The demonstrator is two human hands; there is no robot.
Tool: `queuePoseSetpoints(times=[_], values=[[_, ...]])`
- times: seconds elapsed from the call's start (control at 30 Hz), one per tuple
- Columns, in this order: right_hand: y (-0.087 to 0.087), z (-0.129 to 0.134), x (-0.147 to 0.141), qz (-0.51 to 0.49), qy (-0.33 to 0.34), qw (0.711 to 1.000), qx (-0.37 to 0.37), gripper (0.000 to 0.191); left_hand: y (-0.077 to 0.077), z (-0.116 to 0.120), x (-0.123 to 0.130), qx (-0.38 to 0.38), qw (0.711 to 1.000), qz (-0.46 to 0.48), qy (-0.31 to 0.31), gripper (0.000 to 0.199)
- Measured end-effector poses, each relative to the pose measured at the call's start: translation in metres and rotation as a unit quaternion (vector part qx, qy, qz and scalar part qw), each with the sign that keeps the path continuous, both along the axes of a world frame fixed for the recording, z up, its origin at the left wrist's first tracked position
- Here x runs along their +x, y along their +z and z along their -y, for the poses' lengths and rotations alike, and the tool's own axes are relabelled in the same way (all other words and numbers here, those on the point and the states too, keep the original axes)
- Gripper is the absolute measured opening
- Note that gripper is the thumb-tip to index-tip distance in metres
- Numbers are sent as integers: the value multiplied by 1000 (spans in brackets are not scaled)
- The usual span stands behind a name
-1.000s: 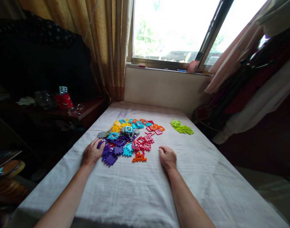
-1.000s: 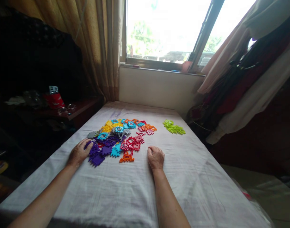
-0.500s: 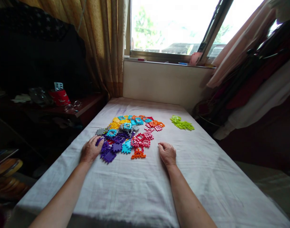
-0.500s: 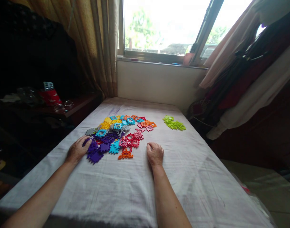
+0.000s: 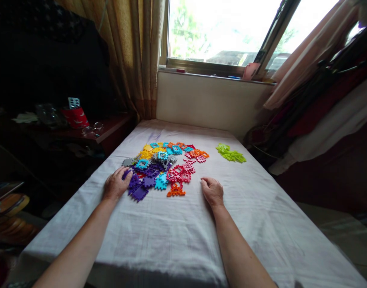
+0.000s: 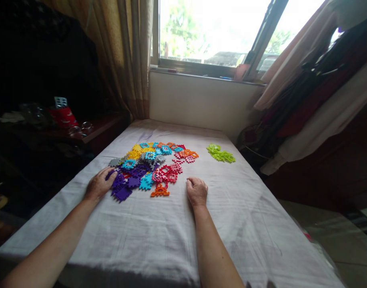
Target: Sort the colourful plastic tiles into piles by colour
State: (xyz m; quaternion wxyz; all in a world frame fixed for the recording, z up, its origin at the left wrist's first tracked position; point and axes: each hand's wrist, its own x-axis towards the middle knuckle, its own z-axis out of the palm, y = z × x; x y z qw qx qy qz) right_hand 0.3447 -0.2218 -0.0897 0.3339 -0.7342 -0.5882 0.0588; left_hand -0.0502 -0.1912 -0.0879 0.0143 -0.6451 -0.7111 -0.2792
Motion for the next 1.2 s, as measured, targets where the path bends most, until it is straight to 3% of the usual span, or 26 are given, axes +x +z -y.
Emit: queuePoseSetpoints(times=[0.6, 0.77, 0.93, 1.07, 1.2], values=[[-3, -4, 0, 0, -13, 1000, 16, 28, 1, -1, 3, -16, 999, -28, 8, 47], [0, -3, 0, 2, -11, 1000, 5, 27, 3, -4, 9, -74, 995, -45, 57, 66], [-5, -1, -1, 11, -6, 1000, 6, 28, 12, -20, 0, -120, 990, -16, 71, 56], [-5, -24, -3, 27, 11, 999, 16, 34, 18, -43, -12, -95, 994, 25, 39, 50], [10, -84, 1, 60, 0, 998, 14, 44, 11, -73, -12, -13, 999, 46, 0, 51]])
